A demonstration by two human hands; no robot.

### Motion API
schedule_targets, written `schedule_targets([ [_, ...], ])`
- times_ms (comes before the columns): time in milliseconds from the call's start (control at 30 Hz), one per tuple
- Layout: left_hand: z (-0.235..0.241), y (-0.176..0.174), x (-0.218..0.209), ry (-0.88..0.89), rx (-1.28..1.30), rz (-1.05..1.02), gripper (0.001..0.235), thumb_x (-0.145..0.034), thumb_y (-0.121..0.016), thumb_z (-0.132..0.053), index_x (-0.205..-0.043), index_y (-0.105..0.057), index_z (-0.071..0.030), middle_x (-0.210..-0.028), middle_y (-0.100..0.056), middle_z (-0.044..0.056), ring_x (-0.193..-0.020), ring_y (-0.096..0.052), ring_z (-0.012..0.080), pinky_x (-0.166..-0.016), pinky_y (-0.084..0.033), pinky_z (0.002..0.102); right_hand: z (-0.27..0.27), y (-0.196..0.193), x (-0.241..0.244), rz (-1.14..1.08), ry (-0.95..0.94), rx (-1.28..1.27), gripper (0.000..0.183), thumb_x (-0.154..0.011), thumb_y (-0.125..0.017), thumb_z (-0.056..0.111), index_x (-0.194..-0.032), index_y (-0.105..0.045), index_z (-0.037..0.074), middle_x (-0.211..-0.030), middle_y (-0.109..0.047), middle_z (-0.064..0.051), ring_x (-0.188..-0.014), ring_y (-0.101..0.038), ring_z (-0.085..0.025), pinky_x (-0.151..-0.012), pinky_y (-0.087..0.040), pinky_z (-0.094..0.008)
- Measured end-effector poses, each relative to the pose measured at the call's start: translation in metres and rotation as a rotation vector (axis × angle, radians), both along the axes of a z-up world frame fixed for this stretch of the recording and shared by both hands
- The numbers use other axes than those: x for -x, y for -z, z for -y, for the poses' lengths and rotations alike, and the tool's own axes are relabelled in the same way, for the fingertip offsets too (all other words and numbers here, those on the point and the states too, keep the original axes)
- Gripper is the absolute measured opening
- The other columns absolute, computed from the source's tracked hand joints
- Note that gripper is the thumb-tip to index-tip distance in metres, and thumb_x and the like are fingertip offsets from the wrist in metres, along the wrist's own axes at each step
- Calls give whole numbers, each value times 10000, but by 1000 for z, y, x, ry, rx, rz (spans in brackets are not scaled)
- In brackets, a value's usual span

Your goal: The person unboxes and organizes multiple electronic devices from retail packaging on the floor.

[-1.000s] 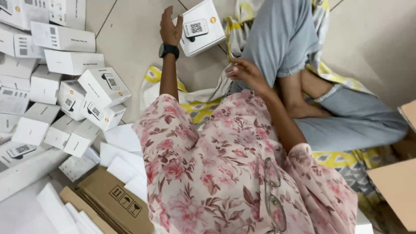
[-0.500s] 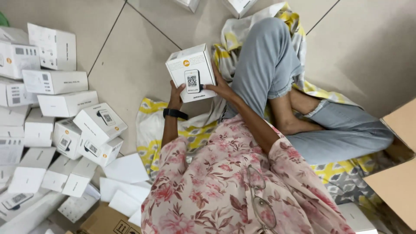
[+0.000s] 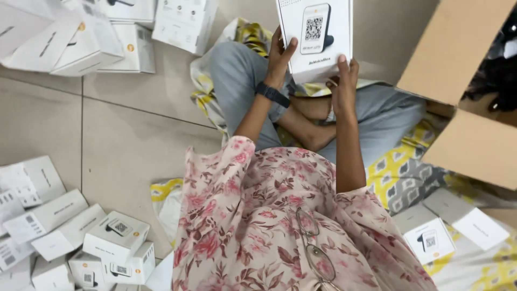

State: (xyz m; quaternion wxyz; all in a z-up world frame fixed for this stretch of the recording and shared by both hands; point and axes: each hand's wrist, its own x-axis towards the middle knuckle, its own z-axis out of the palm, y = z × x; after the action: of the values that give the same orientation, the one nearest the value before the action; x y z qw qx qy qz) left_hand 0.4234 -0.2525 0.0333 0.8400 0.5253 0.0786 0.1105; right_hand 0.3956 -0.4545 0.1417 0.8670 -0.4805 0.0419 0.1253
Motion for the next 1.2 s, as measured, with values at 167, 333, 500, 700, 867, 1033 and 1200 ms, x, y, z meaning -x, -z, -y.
schedule_targets([
  [167, 41, 110, -54, 110, -30, -382, 986, -919, -676, -623, -1551, -361, 66, -1462, -564, 274, -1305, -581, 354, -1060, -510, 432, 47, 51, 18, -380, 295, 417, 650, -949, -738, 244, -1468, -375, 101, -1057, -643, -76, -771, -562, -132, -573, -427, -270],
  [333, 47, 183, -3, -64, 491, -424, 774, -987, -592, -553, -1532, -442, -25, -1479, -532, 186, -1284, -559, 303, -1061, -472, 386, 59, 46, 23, -275, 276, 156, 457, -1008, -661, 109, -1442, -532, 47, -1126, -686, -50, -823, -632, -79, -664, -547, -219],
  [500, 90, 132, 121, 191, 646, -407, 460, -1048, -615, -204, -1476, -506, -76, -1437, -561, 105, -1272, -557, 268, -1036, -471, 416, 59, 21, 11, -223, 291, 74, 307, -1054, -607, 31, -1346, -694, -9, -1100, -691, -102, -796, -648, -91, -694, -591, -241],
  [700, 104, 2, 123, 286, -1629, -18, 545, -901, -628, -251, -1405, -551, -58, -1355, -606, 155, -1262, -567, 373, -1071, -447, 569, 47, 26, 27, -206, 270, 198, 351, -999, -615, 0, -1346, -657, -36, -1209, -719, -128, -849, -682, -107, -679, -599, -235],
  [867, 114, 5, 61, 234, -1641, 58, 558, -861, -666, -267, -1373, -575, -62, -1330, -620, 156, -1242, -594, 366, -1059, -471, 552, 30, 12, 41, -254, 266, 356, 360, -991, -617, 5, -1347, -654, -39, -1156, -720, -145, -817, -680, -128, -662, -606, -245],
  [1033, 112, 13, 27, 182, -1649, 137, 572, -822, -704, -284, -1340, -599, -66, -1305, -633, 157, -1223, -620, 359, -1047, -495, 535, 29, 0, 34, -215, 297, 279, 357, -991, -617, 2, -1343, -641, -48, -1208, -691, -139, -867, -685, -117, -705, -624, -241],
  [1200, 105, 79, -6, 152, -1668, 187, 583, -790, -734, -297, -1314, -619, -70, -1285, -644, 158, -1207, -642, 354, -1038, -515, 522, 34, -24, -25, -50, 336, 284, 343, -1029, -613, 42, -1360, -630, -46, -1302, -688, -134, -935, -708, -141, -759, -634, -273],
])
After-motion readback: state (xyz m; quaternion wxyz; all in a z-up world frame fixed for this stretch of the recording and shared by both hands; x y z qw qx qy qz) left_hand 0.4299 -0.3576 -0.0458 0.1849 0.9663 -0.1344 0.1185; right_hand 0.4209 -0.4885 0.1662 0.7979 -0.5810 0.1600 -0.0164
